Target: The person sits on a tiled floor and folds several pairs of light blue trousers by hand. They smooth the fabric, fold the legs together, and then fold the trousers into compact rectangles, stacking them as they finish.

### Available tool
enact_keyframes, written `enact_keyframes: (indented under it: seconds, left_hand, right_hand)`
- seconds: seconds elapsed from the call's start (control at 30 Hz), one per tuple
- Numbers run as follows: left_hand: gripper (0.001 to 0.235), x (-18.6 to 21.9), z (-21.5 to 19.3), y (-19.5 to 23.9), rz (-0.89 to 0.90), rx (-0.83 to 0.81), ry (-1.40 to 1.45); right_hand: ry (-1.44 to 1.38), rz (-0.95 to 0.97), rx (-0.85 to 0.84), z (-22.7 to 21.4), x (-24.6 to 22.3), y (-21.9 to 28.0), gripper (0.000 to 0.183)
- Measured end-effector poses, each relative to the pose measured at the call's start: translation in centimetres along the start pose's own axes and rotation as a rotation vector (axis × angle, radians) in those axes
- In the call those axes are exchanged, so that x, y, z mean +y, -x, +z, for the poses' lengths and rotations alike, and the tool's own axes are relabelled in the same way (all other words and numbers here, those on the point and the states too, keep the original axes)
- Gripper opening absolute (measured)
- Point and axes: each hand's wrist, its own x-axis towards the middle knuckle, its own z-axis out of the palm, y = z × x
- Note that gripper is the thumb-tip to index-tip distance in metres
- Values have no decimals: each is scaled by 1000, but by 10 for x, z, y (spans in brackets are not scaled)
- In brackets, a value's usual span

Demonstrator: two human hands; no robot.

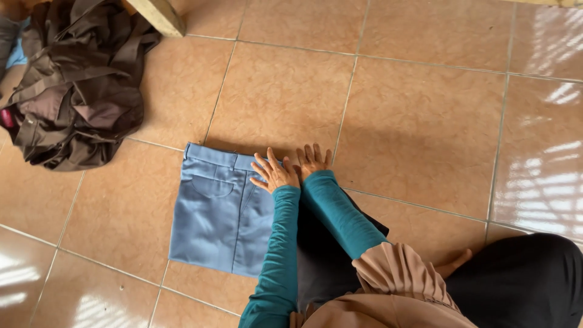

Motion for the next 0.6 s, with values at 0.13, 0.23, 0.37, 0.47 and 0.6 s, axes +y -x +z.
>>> enact_keyframes:
  seconds: [0.13,0.23,0.37,0.47,0.6]
  left_hand:
    - [66,-10,7,-5,20,-33,-31]
    - [65,1,6,-2,9,-73,-8]
    - [66,45,6,14,49,-198,-90]
    - [66,96,22,41,141,-288,-127]
    - [65,156,63,103,338,-435,-159]
  right_hand:
    - [25,22,30,13,2,-3,62]
    - [66,46,65,3,10,2,62]
    - [12,164,-74,-30,54,15,64]
    - [-49,292,-118,-36,115,27,67]
    - [-68,503,-147,-32,211,65,68]
